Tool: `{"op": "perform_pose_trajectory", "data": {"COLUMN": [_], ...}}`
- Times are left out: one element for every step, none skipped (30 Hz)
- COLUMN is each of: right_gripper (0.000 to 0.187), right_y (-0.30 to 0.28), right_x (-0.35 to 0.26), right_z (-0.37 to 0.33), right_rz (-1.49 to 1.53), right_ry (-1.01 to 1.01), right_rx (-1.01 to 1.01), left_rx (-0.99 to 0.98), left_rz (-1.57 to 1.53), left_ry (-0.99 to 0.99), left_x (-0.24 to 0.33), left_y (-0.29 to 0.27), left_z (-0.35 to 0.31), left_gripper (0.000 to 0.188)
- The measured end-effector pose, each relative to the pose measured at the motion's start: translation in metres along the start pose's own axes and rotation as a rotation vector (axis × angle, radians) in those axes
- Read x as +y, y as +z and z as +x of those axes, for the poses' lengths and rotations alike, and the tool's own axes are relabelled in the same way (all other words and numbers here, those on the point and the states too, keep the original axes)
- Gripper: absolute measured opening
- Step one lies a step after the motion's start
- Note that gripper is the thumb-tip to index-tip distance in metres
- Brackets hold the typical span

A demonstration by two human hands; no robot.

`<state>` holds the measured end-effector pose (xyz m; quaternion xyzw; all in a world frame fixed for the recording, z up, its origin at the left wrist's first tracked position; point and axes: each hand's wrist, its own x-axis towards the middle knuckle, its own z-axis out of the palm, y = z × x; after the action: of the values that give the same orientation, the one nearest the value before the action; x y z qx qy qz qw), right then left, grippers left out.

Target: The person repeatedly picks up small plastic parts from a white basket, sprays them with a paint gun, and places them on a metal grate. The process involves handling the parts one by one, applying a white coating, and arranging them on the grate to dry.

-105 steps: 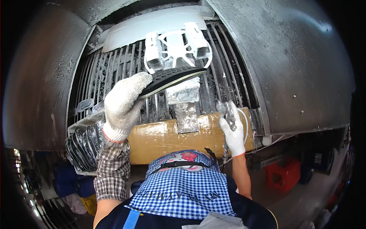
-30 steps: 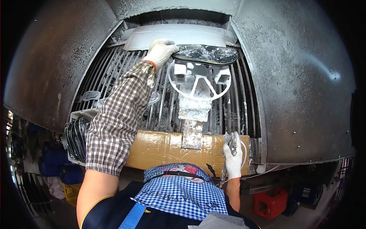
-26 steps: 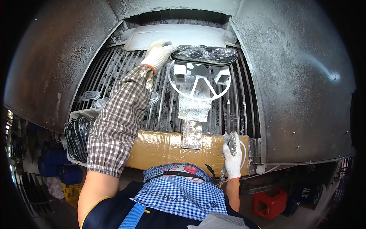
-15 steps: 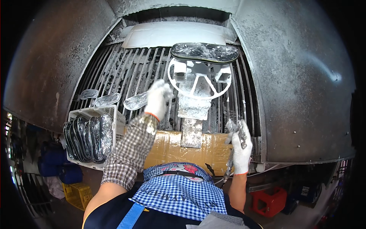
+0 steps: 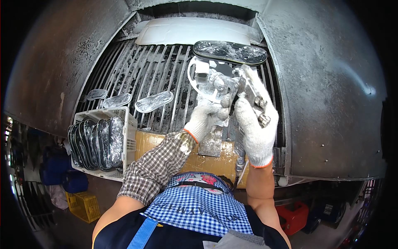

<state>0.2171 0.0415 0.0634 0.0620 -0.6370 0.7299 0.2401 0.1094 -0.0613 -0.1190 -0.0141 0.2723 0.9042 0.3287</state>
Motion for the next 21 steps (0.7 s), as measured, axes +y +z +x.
{"op": "perform_pose_trajectory", "data": {"right_gripper": [0.061, 0.06, 0.06, 0.056, 0.056, 0.055, 0.055, 0.054, 0.054, 0.053, 0.053, 0.053, 0.053, 0.053, 0.054, 0.054, 0.055, 0.055, 0.055, 0.055, 0.055], "right_y": [0.001, 0.003, 0.005, 0.006, 0.004, -0.002, -0.007, -0.01, -0.012, -0.013, -0.015, -0.019, -0.024, -0.026, -0.028, -0.03, -0.032, -0.031, -0.031, -0.032, -0.032], "right_x": [0.002, 0.005, 0.006, 0.005, 0.009, 0.016, 0.024, 0.028, 0.032, 0.034, 0.036, 0.04, 0.043, 0.041, 0.042, 0.042, 0.041, 0.038, 0.036, 0.033, 0.031], "right_z": [0.002, 0.005, 0.008, 0.009, 0.011, 0.013, 0.013, 0.013, 0.014, 0.014, 0.014, 0.013, 0.012, 0.011, 0.011, 0.01, 0.01, 0.008, 0.007, 0.006, 0.005], "right_rz": [-0.002, -0.002, -0.003, -0.089, -0.138, -0.187, -0.237, -0.242, -0.247, -0.252, -0.257, -0.239, -0.219, -0.204, -0.187, -0.17, -0.154, -0.097, -0.074, -0.052, -0.03], "right_ry": [-0.01, -0.018, -0.027, -0.026, -0.042, -0.059, -0.075, -0.065, -0.053, -0.083, -0.113, -0.094, -0.076, -0.038, -0.024, -0.009, 0.006, 0.027, 0.043, 0.058, 0.074], "right_rx": [0.007, 0.008, 0.009, -0.007, -0.001, 0.005, 0.011, 0.038, 0.066, 0.086, 0.109, 0.116, 0.123, 0.117, 0.123, 0.13, 0.14, 0.17, 0.183, 0.195, 0.208], "left_rx": [-0.01, -0.017, -0.01, -0.004, 0.015, 0.034, 0.028, 0.024, 0.019, 0.01, 0.0, -0.01, -0.027, -0.043, -0.058, -0.049, -0.042, -0.034, -0.014, 0.006, 0.026], "left_rz": [-0.036, -0.073, -0.076, -0.078, -0.045, -0.013, 0.008, 0.028, 0.049, 0.044, 0.041, 0.038, 0.012, -0.014, -0.041, -0.04, -0.036, -0.032, -0.022, -0.013, -0.004], "left_ry": [0.004, 0.014, 0.012, 0.009, -0.008, -0.025, -0.029, -0.032, -0.035, -0.028, -0.025, -0.022, -0.033, -0.04, -0.048, -0.057, -0.068, -0.079, -0.081, -0.084, -0.087], "left_x": [-0.001, -0.001, -0.002, -0.003, -0.004, -0.005, -0.007, -0.007, -0.007, -0.007, -0.006, -0.005, -0.005, -0.005, -0.005, -0.005, -0.004, -0.004, -0.003, -0.001, 0.0], "left_y": [-0.002, -0.006, -0.01, -0.014, -0.017, -0.02, -0.022, -0.023, -0.024, -0.025, -0.02, -0.016, -0.016, -0.016, -0.016, -0.016, -0.015, -0.013, -0.012, -0.009, -0.006], "left_z": [0.003, 0.006, 0.007, 0.008, 0.008, 0.009, 0.01, 0.011, 0.012, 0.012, 0.01, 0.008, 0.009, 0.009, 0.01, 0.009, 0.009, 0.009, 0.008, 0.005, 0.003], "left_gripper": [0.037, 0.038, 0.04, 0.042, 0.042, 0.042, 0.042, 0.042, 0.042, 0.044, 0.046, 0.048, 0.05, 0.052, 0.053, 0.055, 0.056, 0.057, 0.058, 0.058, 0.059]}}
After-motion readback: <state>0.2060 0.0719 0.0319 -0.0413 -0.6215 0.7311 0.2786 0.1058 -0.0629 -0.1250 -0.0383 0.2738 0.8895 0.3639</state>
